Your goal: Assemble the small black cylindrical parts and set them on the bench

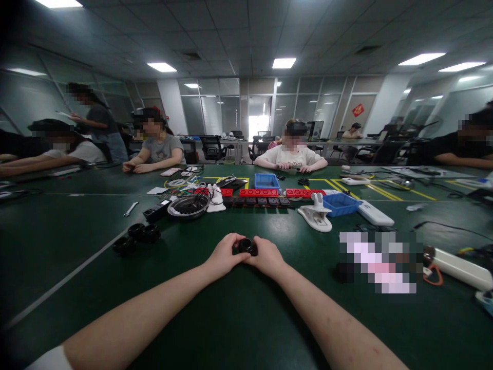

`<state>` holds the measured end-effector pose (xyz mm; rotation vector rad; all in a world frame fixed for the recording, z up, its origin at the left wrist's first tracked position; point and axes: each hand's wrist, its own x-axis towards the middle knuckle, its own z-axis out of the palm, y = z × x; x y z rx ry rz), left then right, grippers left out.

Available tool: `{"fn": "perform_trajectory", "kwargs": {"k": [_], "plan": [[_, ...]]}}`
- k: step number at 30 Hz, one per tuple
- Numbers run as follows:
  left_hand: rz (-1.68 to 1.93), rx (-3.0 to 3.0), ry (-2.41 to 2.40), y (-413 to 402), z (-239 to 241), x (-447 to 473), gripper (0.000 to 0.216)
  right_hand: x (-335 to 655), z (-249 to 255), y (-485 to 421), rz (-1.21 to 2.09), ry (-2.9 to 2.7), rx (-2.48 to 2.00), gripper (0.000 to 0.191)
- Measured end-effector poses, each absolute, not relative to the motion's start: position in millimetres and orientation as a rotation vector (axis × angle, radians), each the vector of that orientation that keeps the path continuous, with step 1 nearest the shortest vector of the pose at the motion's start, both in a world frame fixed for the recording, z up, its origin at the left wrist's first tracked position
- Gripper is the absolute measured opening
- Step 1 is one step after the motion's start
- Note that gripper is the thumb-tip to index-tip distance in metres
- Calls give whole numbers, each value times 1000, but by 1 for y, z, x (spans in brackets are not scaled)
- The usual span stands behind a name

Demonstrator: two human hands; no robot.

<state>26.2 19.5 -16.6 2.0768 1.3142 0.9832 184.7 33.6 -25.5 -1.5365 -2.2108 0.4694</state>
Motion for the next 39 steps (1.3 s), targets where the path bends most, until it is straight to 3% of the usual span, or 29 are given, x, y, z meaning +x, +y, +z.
{"fn": "perform_trajectory", "kwargs": {"k": [4, 12, 15, 18, 23, 25, 28, 34, 39], "plan": [[1008, 2077, 1339, 21, -18, 26, 35, 180, -23, 29, 317, -2264, -1524, 31], [831, 2185, 1088, 24, -9, 17, 36, 205, -15, 43, 1142, -2304, -1022, 33], [855, 2167, 1114, 22, -10, 18, 36, 206, -16, 44, 1258, -2217, -1022, 34], [891, 2127, 1179, 20, -13, 22, 37, 199, -21, 41, 1078, -2203, -1230, 32], [1000, 2063, 1326, 19, -16, 27, 36, 182, -27, 31, 299, -2237, -1560, 29], [1004, 2069, 1327, 19, -15, 26, 35, 180, -25, 29, 224, -2278, -1533, 29], [931, 2120, 1230, 20, -11, 22, 35, 187, -19, 31, 424, -2353, -1375, 34], [815, 2171, 1023, 25, -6, 14, 41, 205, -9, 39, 1137, -2280, -1050, 45], [819, 2169, 995, 27, -8, 13, 42, 207, -8, 40, 1330, -2165, -1041, 43]]}}
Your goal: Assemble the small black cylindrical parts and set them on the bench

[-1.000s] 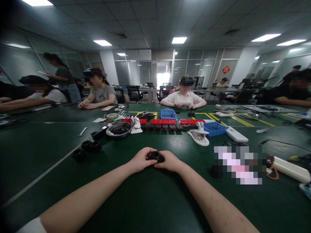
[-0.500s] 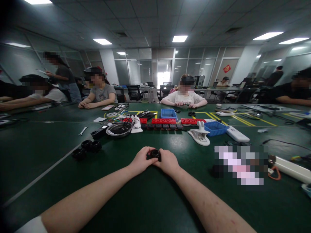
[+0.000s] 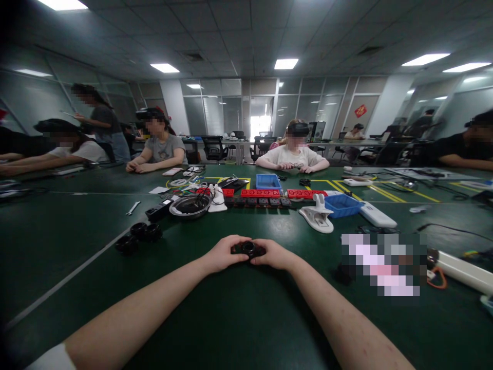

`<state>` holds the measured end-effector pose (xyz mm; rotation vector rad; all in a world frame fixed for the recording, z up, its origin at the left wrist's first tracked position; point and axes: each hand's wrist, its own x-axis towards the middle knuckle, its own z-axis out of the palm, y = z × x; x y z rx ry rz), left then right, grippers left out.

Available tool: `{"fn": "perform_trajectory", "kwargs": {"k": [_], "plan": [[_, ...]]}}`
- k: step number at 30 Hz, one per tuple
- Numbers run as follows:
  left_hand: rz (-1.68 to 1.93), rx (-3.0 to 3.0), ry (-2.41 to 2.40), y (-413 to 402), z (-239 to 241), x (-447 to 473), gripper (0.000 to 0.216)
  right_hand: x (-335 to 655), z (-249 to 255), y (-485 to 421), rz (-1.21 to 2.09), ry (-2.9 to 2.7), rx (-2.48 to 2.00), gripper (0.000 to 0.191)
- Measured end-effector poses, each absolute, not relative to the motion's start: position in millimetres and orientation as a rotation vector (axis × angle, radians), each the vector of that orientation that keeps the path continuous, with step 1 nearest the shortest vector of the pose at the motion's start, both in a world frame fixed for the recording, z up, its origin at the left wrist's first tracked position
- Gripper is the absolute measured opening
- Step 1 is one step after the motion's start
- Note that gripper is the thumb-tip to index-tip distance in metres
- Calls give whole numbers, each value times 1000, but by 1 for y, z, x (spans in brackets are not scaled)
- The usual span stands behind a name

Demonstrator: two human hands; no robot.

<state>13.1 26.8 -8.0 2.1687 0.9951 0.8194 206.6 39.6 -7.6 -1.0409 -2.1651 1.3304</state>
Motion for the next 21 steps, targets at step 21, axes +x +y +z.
{"fn": "perform_trajectory", "kwargs": {"k": [21], "plan": [[893, 2134, 1160, 21, -10, 19, 35, 199, -17, 39, 940, -2291, -1121, 45]]}}
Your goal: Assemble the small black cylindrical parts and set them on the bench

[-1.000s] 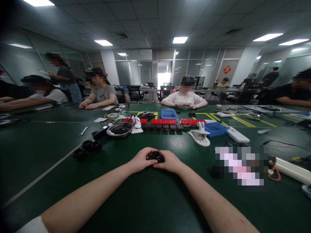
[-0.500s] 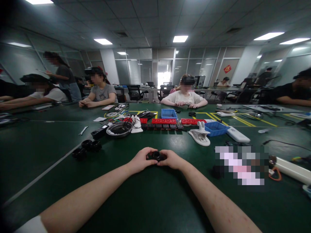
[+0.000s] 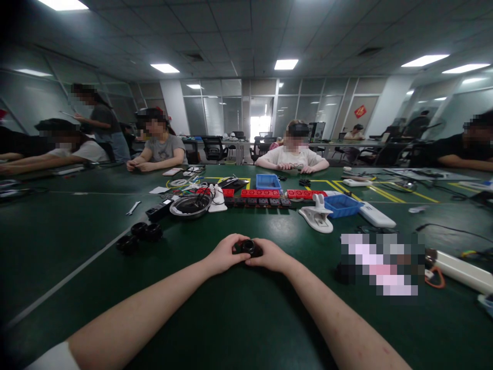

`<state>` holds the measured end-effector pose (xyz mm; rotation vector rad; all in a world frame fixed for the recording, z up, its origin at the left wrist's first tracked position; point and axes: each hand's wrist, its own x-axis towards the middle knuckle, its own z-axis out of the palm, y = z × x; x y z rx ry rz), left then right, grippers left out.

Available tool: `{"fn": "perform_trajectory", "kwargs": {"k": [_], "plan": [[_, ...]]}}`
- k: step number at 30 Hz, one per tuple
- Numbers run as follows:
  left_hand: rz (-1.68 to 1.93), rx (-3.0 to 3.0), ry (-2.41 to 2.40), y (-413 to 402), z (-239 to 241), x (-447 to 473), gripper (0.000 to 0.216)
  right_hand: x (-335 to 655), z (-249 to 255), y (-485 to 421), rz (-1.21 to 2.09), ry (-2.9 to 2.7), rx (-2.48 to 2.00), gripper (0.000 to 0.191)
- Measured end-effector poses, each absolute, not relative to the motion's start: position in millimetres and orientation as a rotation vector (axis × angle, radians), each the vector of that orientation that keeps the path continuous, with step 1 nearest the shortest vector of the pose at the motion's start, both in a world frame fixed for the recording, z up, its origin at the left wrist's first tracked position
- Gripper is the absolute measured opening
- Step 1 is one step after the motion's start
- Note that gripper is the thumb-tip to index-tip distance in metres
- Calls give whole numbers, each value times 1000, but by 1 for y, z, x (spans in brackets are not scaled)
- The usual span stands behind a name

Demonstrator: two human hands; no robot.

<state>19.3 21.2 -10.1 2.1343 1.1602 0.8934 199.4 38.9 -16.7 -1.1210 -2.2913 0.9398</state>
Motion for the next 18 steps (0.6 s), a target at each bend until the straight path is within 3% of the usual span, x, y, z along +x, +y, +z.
{"fn": "perform_trajectory", "kwargs": {"k": [4, 7, 18], "plan": [[852, 2157, 1076, 23, -8, 16, 37, 207, -12, 43, 1293, -2236, -991, 36], [865, 2145, 1101, 23, -9, 17, 38, 206, -14, 44, 1264, -2196, -1078, 31], [1014, 2033, 1404, 21, -21, 29, 33, 181, -29, 33, 318, -2201, -1615, 28]]}}
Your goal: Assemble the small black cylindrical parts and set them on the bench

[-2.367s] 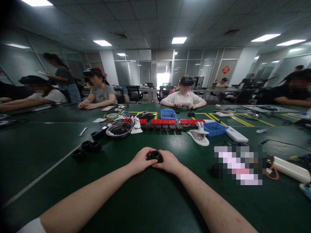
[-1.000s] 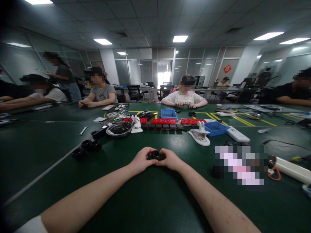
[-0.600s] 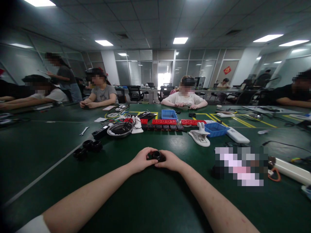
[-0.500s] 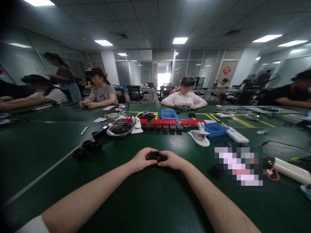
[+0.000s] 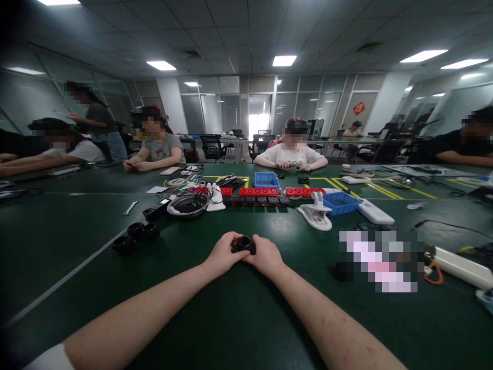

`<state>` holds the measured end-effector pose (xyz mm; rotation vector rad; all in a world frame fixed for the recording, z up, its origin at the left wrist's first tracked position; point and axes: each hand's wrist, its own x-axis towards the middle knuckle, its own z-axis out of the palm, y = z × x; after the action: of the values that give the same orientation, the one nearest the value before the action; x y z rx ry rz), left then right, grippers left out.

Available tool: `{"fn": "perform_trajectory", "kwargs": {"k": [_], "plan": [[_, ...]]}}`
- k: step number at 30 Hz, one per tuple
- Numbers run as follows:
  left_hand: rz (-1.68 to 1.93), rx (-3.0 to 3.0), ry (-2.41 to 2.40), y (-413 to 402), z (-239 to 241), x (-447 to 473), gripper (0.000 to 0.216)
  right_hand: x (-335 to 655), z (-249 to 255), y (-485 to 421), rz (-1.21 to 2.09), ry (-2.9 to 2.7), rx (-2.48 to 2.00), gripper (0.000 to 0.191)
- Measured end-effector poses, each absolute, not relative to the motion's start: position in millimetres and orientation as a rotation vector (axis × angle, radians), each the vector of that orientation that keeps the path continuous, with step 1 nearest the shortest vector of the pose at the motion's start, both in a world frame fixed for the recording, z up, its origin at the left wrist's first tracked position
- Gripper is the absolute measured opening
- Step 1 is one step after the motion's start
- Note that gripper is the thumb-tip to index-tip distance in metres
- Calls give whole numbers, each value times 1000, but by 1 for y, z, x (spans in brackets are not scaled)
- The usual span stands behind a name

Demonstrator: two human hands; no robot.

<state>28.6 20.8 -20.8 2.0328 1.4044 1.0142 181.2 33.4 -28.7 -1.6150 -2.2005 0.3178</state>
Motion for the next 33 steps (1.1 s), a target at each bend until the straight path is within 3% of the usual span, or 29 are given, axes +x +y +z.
{"fn": "perform_trajectory", "kwargs": {"k": [6, 11, 17, 25, 30, 33], "plan": [[910, 2101, 1212, 23, -11, 20, 35, 197, -17, 38, 793, -2330, -1164, 46], [865, 2116, 1109, 24, -9, 16, 37, 208, -14, 44, 1153, -2284, -1081, 29], [923, 2086, 1206, 22, -14, 22, 37, 203, -19, 44, 1055, -2190, -1212, 26], [1019, 2070, 1391, 20, -23, 28, 32, 187, -27, 38, 488, -2240, -1472, 37], [1050, 2141, 1310, 21, -22, 25, 48, 199, -18, 41, 772, -2348, -1215, 42], [1064, 2139, 1287, 22, -19, 23, 43, 208, -14, 45, 1059, -2263, -1100, 44]]}}
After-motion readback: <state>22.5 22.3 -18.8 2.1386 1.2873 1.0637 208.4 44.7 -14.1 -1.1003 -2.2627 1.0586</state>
